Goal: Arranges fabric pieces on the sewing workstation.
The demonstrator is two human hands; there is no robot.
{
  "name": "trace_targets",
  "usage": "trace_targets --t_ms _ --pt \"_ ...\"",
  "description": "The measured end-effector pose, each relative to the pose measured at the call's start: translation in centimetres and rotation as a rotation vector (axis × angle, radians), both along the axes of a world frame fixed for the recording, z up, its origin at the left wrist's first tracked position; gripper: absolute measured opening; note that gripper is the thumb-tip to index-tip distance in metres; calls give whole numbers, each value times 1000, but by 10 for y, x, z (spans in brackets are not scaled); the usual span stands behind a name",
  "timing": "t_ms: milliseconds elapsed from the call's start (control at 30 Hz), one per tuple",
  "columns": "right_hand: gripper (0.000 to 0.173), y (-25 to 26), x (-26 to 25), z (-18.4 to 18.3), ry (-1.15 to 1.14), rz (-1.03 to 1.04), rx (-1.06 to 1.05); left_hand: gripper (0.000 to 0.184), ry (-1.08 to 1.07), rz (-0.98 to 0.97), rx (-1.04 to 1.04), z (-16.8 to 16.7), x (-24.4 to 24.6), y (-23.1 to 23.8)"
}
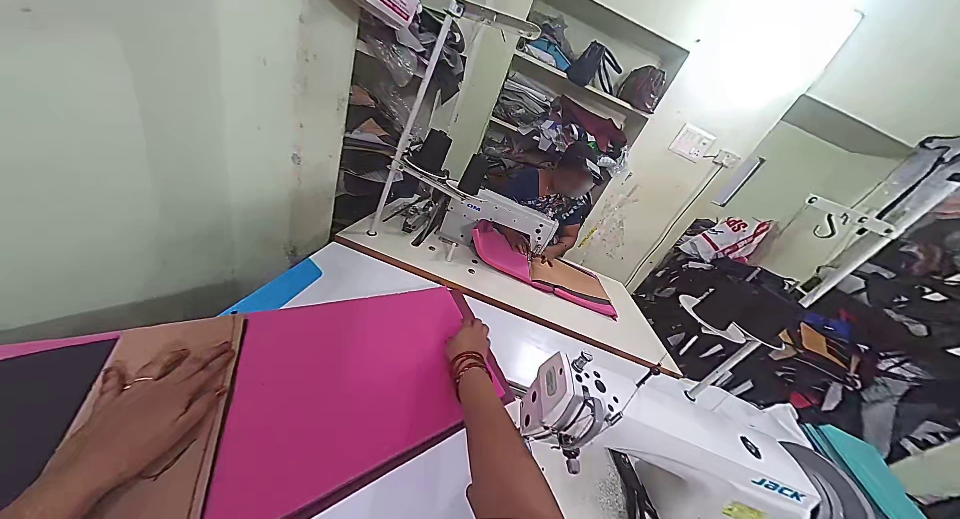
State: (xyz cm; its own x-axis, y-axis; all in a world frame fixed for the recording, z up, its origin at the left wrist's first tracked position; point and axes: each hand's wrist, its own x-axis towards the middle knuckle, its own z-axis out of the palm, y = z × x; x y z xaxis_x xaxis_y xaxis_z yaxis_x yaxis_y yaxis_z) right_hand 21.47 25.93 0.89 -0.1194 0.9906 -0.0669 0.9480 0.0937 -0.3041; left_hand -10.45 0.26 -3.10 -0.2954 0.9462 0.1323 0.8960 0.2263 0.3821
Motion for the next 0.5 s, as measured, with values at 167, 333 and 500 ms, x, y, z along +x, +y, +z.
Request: trace_targets --t_ms 167,333,500 --pt "115 19 22 -3 62 -217 -107 53 -16 -35 27 -5 -7 3" --pt "97 14 15 9 38 -186 -218 49 -50 -16 -40 18 5 -2" --pt "51 -43 -27 71 -70 52 56 58 27 -47 146 -24 -17 8"
